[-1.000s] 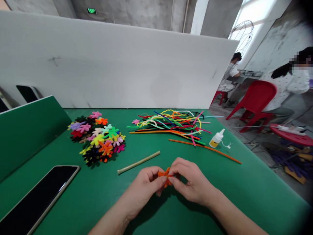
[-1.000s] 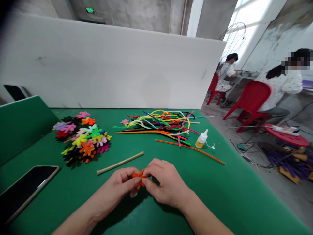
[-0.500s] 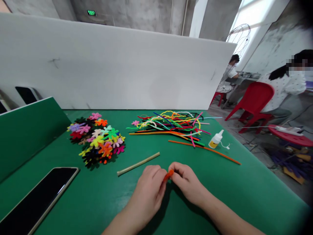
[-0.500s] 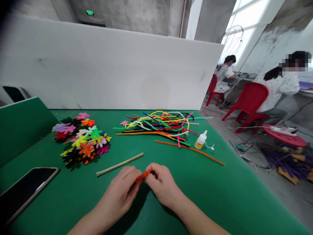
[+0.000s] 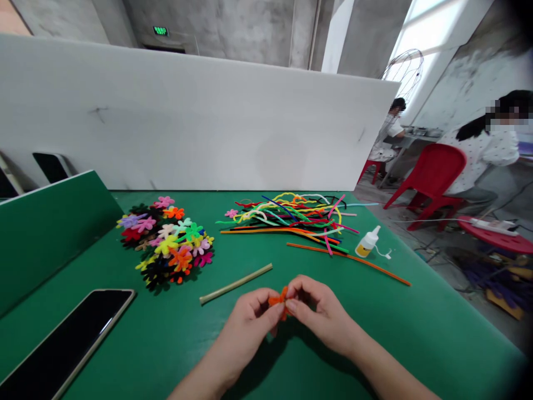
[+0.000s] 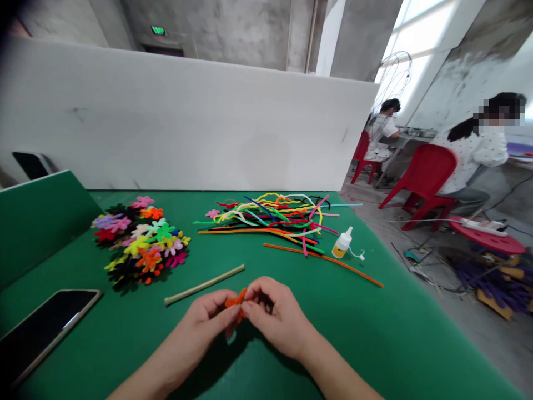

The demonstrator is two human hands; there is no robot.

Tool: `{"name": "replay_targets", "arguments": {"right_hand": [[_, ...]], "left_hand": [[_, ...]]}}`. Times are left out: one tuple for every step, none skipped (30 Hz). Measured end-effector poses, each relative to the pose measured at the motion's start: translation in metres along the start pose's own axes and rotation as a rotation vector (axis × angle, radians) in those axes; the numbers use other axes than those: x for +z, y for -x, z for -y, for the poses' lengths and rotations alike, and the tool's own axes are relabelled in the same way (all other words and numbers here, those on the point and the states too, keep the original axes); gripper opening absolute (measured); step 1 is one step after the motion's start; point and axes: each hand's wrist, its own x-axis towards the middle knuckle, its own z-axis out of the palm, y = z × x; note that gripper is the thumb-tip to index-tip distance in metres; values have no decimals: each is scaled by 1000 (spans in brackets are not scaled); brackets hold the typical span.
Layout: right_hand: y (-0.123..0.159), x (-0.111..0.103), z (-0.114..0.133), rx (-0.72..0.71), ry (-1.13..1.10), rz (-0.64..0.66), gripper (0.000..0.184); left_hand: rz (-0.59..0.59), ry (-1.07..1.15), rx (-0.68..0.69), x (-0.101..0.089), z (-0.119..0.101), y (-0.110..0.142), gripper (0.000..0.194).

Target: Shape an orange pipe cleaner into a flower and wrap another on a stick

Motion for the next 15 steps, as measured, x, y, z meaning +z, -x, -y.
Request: {"name": "replay_targets", "arguments": {"right_hand": [[1, -2, 1, -34, 46, 17, 8], [1, -3, 2, -69, 92, 32, 7], [1, -5, 2, -98, 134, 45, 8], [2, -6, 3, -120, 172, 55, 9], [2, -6, 4, -135, 205, 58, 10], [2, -6, 4, -140, 235, 56, 12], [2, -6, 4, -137, 261, 50, 13], [2, -5, 5, -126, 284, 45, 14], [2, -4, 4, -110, 300, 42, 16], [2, -3, 4, -90, 309, 41, 17], [2, -2, 3, -67, 310, 45, 18], [2, -1, 2, -44, 303, 51, 18], [1, 0, 1, -23, 289, 55, 20], [1, 0, 0, -3, 272, 59, 21], [0, 1, -2, 16, 253, 60, 22]], "left_hand": [[34, 113, -45, -1, 0, 0, 19], [62, 208, -74, -1, 1, 0, 19], [85, 283, -91, -2, 1, 0, 18], [102, 333, -102, -2, 2, 0, 18], [109, 355, -108, -2, 2, 0, 18], [113, 351, -107, -3, 2, 0, 18], [115, 321, -100, -3, 2, 0, 18], [113, 272, -90, -4, 2, 0, 19], [107, 209, -77, -4, 1, -1, 19], [99, 141, -61, -5, 0, -1, 20], [92, 75, -40, -5, -1, -1, 20], [85, 12, -15, -6, -1, -1, 20], [76, -49, 13, -5, -1, -1, 19], [64, -113, 46, -5, -1, -1, 18], [45, -185, 84, -5, -1, 0, 16]]}}
